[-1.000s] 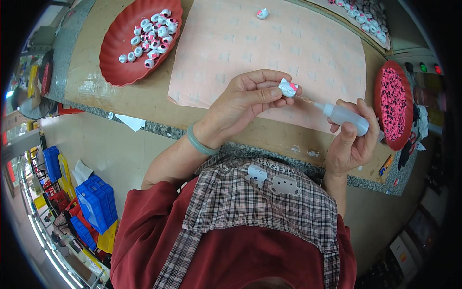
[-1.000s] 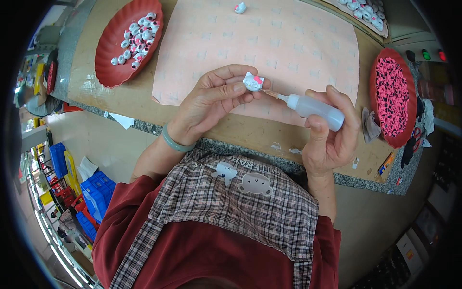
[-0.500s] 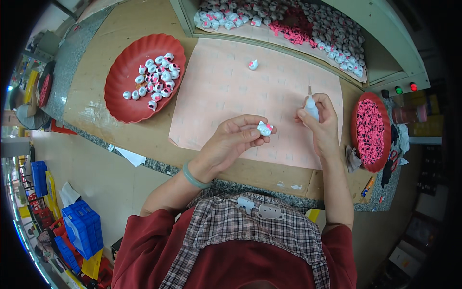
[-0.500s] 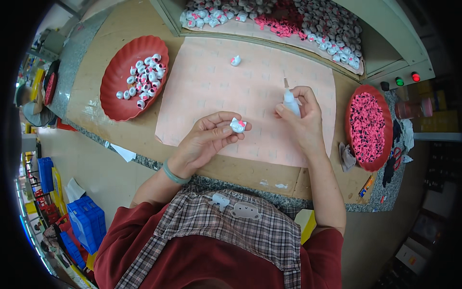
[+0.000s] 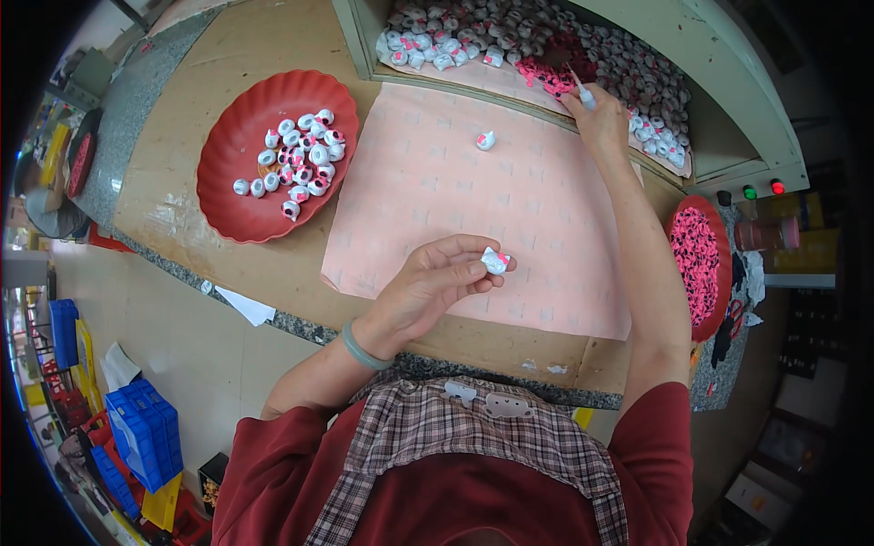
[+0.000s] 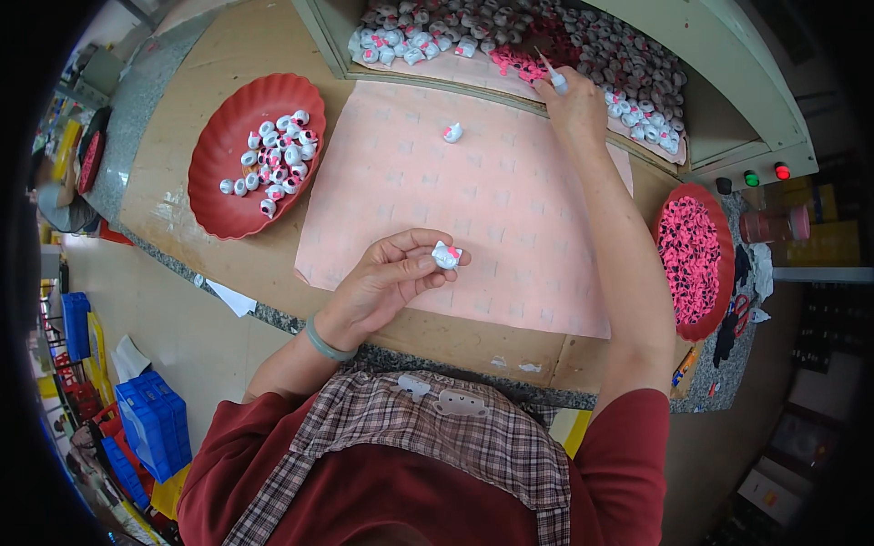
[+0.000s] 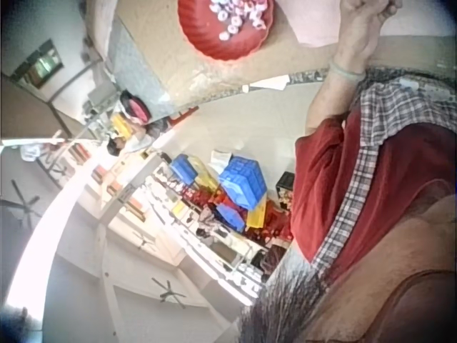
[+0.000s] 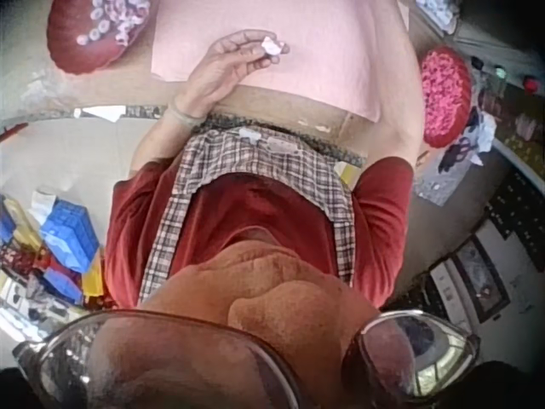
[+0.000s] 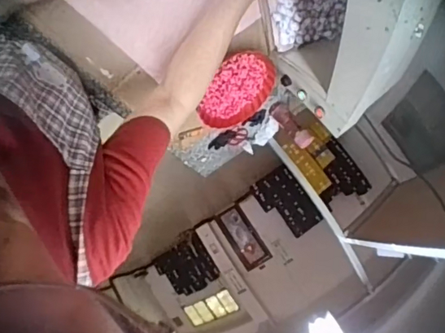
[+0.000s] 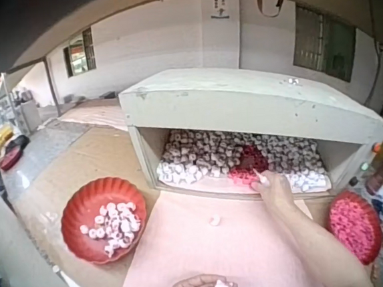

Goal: The person assembles small figurine heads by applying adhesive from a squeeze bottle, attaching small accessories to each piece by hand, and placing the finished figurines into a tray.

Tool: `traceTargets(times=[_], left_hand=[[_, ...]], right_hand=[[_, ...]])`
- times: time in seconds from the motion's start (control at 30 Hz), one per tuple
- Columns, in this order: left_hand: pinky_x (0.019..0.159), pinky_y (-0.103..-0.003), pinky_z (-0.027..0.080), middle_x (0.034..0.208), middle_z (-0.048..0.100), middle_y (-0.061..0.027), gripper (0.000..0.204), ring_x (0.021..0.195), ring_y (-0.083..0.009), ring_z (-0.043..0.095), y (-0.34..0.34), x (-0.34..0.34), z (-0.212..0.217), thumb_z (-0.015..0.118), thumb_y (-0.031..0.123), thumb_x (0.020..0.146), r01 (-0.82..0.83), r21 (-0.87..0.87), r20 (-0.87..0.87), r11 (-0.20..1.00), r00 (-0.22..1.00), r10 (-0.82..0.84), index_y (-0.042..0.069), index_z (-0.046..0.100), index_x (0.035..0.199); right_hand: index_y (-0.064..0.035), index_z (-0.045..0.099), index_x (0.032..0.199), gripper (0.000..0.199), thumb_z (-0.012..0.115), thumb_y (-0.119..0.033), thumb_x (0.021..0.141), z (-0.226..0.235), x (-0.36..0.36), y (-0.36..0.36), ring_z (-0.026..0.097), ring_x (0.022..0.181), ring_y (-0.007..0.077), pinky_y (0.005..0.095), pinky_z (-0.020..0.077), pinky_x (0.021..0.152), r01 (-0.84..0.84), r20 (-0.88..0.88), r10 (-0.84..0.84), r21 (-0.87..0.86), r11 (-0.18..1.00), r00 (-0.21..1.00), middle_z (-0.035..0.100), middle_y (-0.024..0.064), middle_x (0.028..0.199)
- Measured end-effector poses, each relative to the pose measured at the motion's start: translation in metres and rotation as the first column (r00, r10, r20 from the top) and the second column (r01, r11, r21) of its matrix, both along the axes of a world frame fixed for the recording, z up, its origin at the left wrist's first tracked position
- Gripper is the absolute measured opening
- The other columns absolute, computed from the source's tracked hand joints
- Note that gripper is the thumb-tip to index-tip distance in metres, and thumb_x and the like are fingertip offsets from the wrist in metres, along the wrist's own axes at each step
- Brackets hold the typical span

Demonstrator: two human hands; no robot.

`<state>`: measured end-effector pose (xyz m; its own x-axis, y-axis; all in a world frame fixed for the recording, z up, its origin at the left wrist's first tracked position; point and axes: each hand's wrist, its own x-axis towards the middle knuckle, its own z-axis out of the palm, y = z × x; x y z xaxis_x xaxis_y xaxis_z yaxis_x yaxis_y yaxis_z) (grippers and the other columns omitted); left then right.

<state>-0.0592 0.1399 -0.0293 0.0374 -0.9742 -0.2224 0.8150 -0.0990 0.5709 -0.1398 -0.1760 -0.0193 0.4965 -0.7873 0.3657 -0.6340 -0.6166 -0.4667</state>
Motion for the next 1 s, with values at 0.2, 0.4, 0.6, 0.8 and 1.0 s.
traceTargets(times=[0.2, 0.4, 0.6, 0.8, 1.0], left_hand=[[0.088, -0.026, 0.049, 0.113, 0.061, -0.0175, 0.028, 0.098, -0.0172, 0.061, 0.001, 0.0, -0.002, 0.055, 0.005, 0.09, 0.003, 0.001, -0.011, 1.0, 1.0, -0.003, 0.0, 0.054, 0.117], [0.086, -0.027, 0.049, 0.109, 0.062, -0.0119, 0.031, 0.095, -0.0166, 0.061, 0.0, -0.002, 0.003, 0.058, 0.008, 0.089, 0.008, 0.007, 0.006, 1.0, 1.0, -0.008, -0.002, 0.053, 0.118], [0.085, -0.027, 0.049, 0.108, 0.062, -0.0119, 0.03, 0.094, -0.0166, 0.061, 0.002, -0.002, 0.002, 0.057, 0.008, 0.089, -0.007, 0.021, 0.006, 1.0, 1.0, 0.007, -0.001, 0.054, 0.118], [0.084, -0.026, 0.051, 0.111, 0.062, -0.0173, 0.028, 0.093, -0.0158, 0.062, 0.001, -0.007, 0.002, 0.054, 0.005, 0.09, -0.007, 0.005, 0.031, 1.0, 0.999, 0.007, 0.0, 0.054, 0.118], [0.084, -0.026, 0.051, 0.109, 0.063, -0.0152, 0.029, 0.093, -0.0165, 0.063, -0.001, -0.016, 0.006, 0.057, 0.006, 0.089, -0.048, -0.017, 0.129, 0.999, 0.99, 0.05, -0.001, 0.055, 0.117]], right_hand=[[-0.0036, 0.066, 0.097, 0.025, 0.068, -0.019, 0.078, -0.005, 0.006, -0.005, 0.062, 0.072, 0.0173, 0.0302, 0.0485, 0.071, -0.005, -0.174, -0.033, -0.215, 0.977, 0.984, 0.066, 0.0115, 0.077], [-0.0056, 0.066, 0.101, 0.025, 0.068, -0.009, 0.076, -0.002, -0.025, -0.007, 0.059, 0.068, 0.0141, 0.028, 0.0465, 0.063, -0.179, 0.265, 0.102, 0.284, 0.942, 0.959, 0.066, 0.0062, 0.083], [0.0022, 0.062, 0.106, 0.028, 0.066, -0.005, 0.079, 0.024, -0.055, 0.071, 0.047, 0.063, 0.0055, 0.0212, 0.0381, 0.057, -0.452, 0.577, 0.033, 0.602, 0.659, 0.816, 0.062, 0.002, 0.087], [0.0037, 0.06, 0.109, 0.031, 0.063, -0.002, 0.08, 0.029, -0.078, 0.125, 0.047, 0.065, 0.0076, 0.0219, 0.0369, 0.058, -0.588, 0.68, -0.09, 0.686, 0.428, 0.728, 0.057, 0.0027, 0.085], [0.004, 0.06, 0.109, 0.03, 0.062, -0.002, 0.08, 0.032, -0.099, 0.161, 0.049, 0.066, 0.0089, 0.0224, 0.038, 0.059, -0.613, 0.679, -0.089, 0.705, 0.356, 0.729, 0.057, 0.0038, 0.086]])
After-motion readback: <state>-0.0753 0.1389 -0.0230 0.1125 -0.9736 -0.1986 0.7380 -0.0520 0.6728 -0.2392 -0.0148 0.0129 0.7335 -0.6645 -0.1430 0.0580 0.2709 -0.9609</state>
